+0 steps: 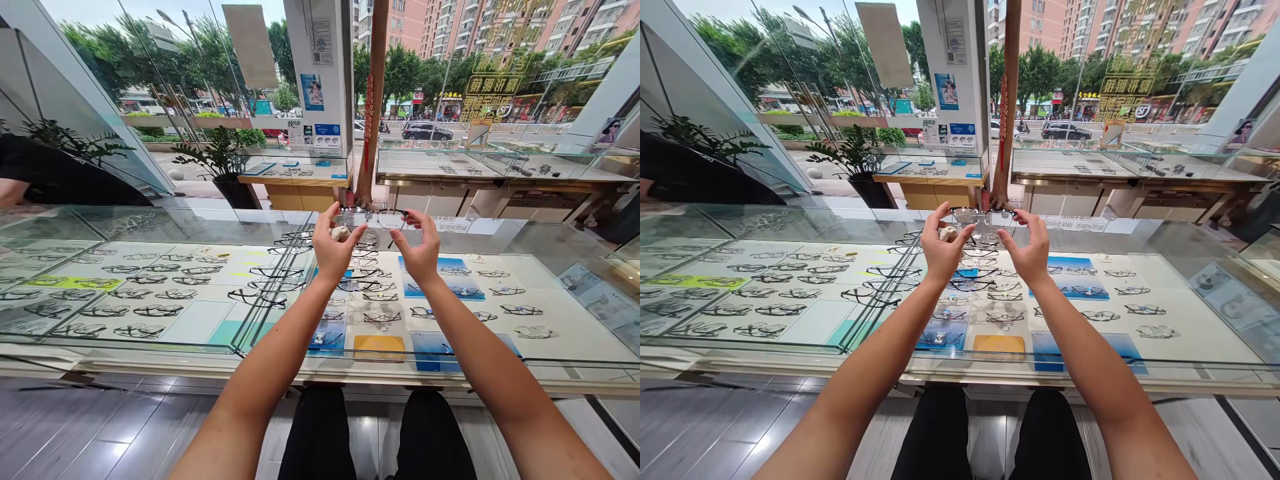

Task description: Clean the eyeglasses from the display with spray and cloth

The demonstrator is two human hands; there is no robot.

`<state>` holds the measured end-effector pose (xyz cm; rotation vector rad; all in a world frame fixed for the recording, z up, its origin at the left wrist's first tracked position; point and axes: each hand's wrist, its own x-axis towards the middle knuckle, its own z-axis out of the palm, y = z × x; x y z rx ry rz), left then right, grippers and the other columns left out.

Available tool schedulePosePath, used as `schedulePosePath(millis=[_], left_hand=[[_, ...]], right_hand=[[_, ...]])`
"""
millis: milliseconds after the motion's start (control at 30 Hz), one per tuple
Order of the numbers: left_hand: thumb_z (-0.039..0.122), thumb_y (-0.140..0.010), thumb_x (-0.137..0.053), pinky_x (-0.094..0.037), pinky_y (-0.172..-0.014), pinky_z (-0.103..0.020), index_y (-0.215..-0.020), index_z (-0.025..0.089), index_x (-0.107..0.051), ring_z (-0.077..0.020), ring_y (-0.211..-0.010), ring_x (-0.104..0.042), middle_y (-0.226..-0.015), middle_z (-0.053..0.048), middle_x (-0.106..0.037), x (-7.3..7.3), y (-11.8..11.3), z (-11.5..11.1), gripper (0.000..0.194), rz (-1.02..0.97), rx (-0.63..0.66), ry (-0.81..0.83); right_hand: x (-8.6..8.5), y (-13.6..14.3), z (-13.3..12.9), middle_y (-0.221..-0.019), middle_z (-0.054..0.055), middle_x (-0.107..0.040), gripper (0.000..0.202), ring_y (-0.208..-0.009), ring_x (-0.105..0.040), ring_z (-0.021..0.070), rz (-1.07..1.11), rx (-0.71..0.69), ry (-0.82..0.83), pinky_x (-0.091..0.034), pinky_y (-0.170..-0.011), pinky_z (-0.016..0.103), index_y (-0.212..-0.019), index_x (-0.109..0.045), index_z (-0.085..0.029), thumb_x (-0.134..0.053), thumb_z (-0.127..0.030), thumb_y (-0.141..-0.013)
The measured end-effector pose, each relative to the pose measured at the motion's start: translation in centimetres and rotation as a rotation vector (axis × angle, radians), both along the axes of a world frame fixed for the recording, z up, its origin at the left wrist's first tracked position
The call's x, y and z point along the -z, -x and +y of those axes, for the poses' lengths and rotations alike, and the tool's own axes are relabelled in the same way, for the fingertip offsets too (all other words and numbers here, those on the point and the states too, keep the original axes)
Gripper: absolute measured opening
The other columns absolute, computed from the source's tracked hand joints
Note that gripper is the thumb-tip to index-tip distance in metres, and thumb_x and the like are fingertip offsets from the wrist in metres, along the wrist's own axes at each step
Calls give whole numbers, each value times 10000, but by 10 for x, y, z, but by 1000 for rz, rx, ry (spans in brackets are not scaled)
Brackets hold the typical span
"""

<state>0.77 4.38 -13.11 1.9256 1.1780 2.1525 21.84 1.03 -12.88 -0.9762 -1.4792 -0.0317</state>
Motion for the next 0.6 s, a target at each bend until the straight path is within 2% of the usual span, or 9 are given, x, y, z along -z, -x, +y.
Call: schedulePosePath(millis=[133, 300, 600], left_hand=[[730, -907, -825, -621, -914, -456, -1415, 286, -717, -246, -1001, -700, -1311, -138, -761, 2, 1, 1, 683, 15, 12, 36], [722, -922, -815, -630, -940, -473, -1449, 289, -707, -257, -1035, -708, -1350, -147, -756, 7, 0, 3, 690, 27, 50, 65], [721, -935, -799, -635, -952, -473, -1470, 339, -680, -281, -1129, -722, -1366, -130, -741, 11, -4, 3, 668, 0, 42, 60]], right_hand=[[0, 0, 0, -1257, 112, -748, 506, -1194, -685, 339, 41, -19, -2, -552, -1106, 590, -1408, -659, -333, -732, -625, -1002], [1, -1, 3, -1268, 111, -737, 505, -1204, -678, 344, 43, -13, 10, -555, -1108, 599, -1437, -653, -353, -719, -620, -1014], [5, -3, 7, -1290, 113, -725, 512, -1213, -672, 351, 30, -8, 32, -559, -1088, 602, -1448, -647, -367, -698, -646, -1022]])
